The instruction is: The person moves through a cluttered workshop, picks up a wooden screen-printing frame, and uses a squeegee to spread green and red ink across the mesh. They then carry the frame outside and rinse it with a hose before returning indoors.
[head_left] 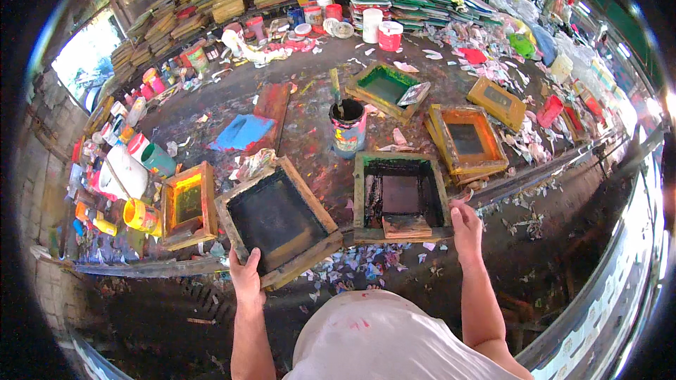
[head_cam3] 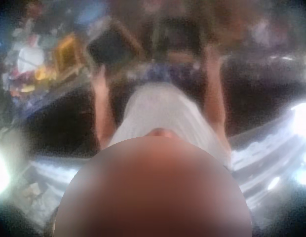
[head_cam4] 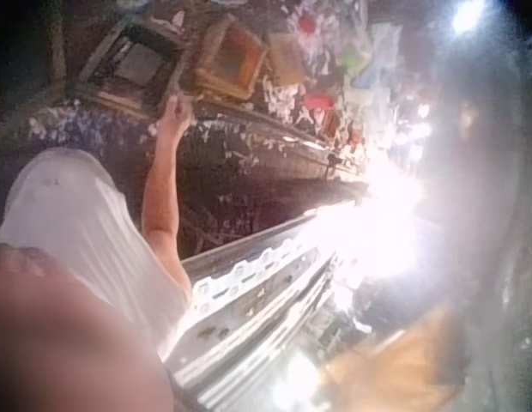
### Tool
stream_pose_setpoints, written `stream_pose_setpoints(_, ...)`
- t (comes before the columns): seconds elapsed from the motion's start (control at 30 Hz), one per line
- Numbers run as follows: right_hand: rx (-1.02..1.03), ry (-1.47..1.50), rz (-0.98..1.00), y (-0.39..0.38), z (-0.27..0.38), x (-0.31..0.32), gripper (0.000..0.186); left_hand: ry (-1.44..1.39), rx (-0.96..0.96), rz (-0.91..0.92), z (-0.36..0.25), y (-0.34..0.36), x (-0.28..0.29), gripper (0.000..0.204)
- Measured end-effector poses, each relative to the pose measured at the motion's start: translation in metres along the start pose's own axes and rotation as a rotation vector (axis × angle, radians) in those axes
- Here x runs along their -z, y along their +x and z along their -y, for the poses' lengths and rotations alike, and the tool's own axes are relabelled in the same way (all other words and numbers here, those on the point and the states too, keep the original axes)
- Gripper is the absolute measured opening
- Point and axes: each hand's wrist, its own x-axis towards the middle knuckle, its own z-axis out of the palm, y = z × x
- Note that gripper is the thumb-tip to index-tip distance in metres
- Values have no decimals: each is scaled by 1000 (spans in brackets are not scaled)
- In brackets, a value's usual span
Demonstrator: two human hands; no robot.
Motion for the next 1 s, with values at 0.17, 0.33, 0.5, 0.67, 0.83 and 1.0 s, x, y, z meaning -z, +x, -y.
stream_pose_setpoints(0.17,596,-410,145,-28,71,-20,37,153,148,-2,3,17,4,81)
stream_pose_setpoints(0.33,753,-750,479,-39,107,-39,49,159,128,6,18,26,15,92)
stream_pose_setpoints(0.5,778,-764,534,-16,112,-56,43,59,-44,-22,26,9,33,88)
stream_pose_setpoints(0.67,806,-689,629,22,117,-55,42,402,-675,-195,13,-40,35,76)
stream_pose_setpoints(0.83,775,-418,584,56,133,-46,33,439,-770,191,5,-98,-9,52)
stream_pose_setpoints(1.0,850,-533,533,91,136,-47,37,406,-254,552,20,-129,-96,89)
